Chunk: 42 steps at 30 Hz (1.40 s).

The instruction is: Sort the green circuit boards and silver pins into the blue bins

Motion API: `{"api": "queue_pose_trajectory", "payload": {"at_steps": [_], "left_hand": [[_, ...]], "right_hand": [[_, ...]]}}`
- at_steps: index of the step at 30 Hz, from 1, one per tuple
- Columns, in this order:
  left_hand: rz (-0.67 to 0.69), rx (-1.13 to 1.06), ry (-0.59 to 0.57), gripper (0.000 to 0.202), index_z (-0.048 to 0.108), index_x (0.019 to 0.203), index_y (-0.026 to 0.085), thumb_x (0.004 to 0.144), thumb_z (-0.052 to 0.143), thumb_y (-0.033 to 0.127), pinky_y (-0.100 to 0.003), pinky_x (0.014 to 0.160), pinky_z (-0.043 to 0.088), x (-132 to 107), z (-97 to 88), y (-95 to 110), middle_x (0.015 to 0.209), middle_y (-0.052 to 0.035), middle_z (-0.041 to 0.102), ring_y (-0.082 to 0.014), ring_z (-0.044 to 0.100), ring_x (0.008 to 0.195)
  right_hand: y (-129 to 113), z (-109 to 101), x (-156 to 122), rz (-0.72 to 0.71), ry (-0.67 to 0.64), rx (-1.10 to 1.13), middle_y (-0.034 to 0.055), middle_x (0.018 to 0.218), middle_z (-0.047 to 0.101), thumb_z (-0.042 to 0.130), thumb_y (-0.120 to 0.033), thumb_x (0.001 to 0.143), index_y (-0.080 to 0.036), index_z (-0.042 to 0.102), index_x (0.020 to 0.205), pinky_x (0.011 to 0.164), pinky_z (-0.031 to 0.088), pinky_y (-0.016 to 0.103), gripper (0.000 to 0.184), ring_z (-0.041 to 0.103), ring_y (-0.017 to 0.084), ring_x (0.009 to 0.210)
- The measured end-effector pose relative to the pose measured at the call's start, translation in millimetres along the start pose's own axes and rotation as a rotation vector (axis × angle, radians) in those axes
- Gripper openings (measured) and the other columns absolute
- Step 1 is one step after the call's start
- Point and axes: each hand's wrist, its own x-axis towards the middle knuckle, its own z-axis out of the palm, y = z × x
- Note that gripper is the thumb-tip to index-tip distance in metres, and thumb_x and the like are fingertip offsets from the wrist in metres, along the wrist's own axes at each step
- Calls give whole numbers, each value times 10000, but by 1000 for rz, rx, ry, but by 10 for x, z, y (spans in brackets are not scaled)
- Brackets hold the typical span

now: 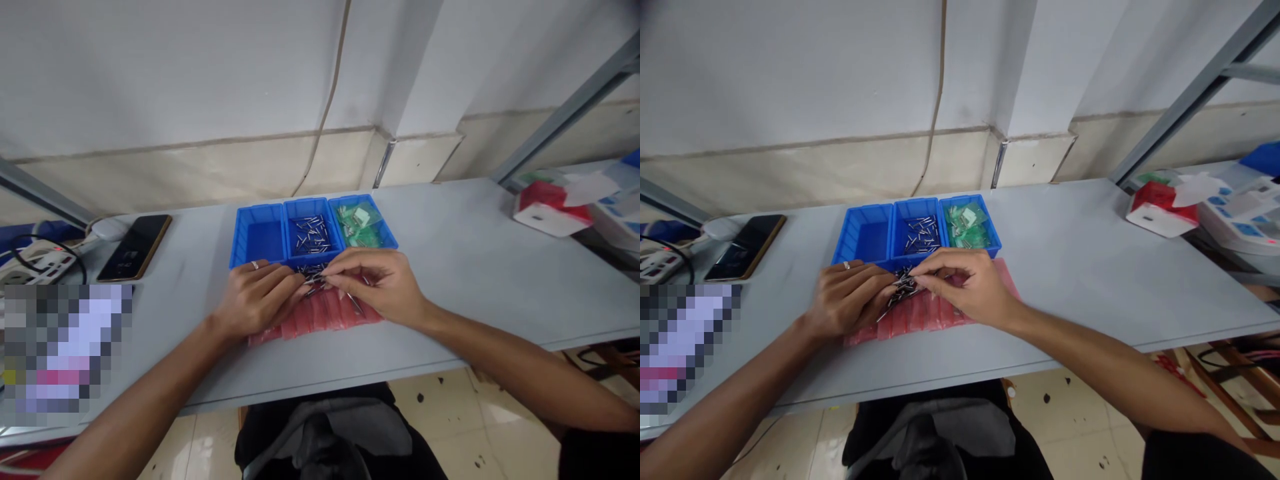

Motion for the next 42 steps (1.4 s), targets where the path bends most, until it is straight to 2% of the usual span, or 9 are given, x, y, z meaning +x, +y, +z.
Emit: {"api": "queue_pose_trajectory", "payload": {"at_steps": [5, 11, 14, 17, 22, 26, 32, 37, 42], "left_hand": [[-18, 15, 42, 149, 587, 981, 149, 897, 683, 225, -260, 540, 411, -5, -6, -7, 747, 17, 682, -102, 580, 569], [-71, -6, 38, 93, 597, 993, 144, 917, 617, 193, -273, 569, 425, -19, -11, -6, 794, 0, 691, -120, 632, 637], [-92, 16, 46, 102, 596, 989, 142, 897, 629, 169, -272, 562, 416, -20, -14, -6, 765, 8, 675, -115, 617, 617], [-85, 43, 44, 106, 591, 964, 141, 876, 649, 150, -270, 550, 405, -14, -13, 0, 734, 17, 654, -109, 601, 600], [-79, 60, 30, 114, 588, 961, 152, 869, 655, 152, -275, 564, 419, -15, -8, 8, 761, 18, 675, -114, 607, 608], [-79, 65, 38, 111, 589, 955, 154, 865, 652, 140, -272, 572, 424, -26, -2, -7, 756, 21, 678, -113, 611, 613], [-82, 50, 28, 128, 586, 958, 152, 858, 664, 140, -274, 561, 412, -41, 11, -7, 739, 22, 656, -108, 597, 602], [-90, 53, 19, 109, 587, 970, 163, 877, 644, 155, -270, 560, 417, -56, 18, -8, 746, 28, 663, -104, 602, 606], [-97, 56, 16, 109, 585, 961, 161, 873, 649, 153, -269, 568, 432, -45, 7, -5, 759, 23, 673, -105, 616, 615]], "right_hand": [[25, -1, -12, 83, 20, 72, 34, 863, 743, 741, -225, 854, -187, 769, 945, 536, 521, 219, 103, 638, 93, 636], [93, -26, 9, 221, 95, 141, 10, 762, 740, 763, -263, 839, -187, 768, 937, 545, 533, 216, 124, 619, 82, 571], [126, -74, 45, 246, 175, 187, 42, 916, 773, 699, -276, 898, -202, 745, 1067, 614, 580, 246, 190, 695, 118, 696], [123, -117, 59, 133, 126, 65, 55, 1050, 767, 590, -234, 969, -225, 704, 1185, 665, 603, 276, 245, 729, 151, 850], [173, -88, 9, -378, -241, -655, 67, 1020, 760, 587, -148, 952, -177, 725, 1127, 825, 605, 369, 225, 706, 192, 922], [275, -36, -27, -485, -478, -987, 82, 1049, 738, 553, -120, 963, -147, 689, 1152, 857, 594, 397, 234, 669, 228, 989], [295, -49, -19, -493, -518, -997, 81, 1060, 712, 540, -136, 978, -151, 664, 1164, 885, 562, 374, 224, 632, 209, 995], [223, -42, -8, -581, -551, -1050, 87, 994, 711, 487, -134, 999, -146, 679, 1093, 798, 563, 361, 214, 631, 204, 931], [199, -14, -20, -607, -432, -1012, 96, 956, 689, 464, -111, 995, -135, 676, 1121, 805, 577, 376, 248, 617, 210, 919]]}}
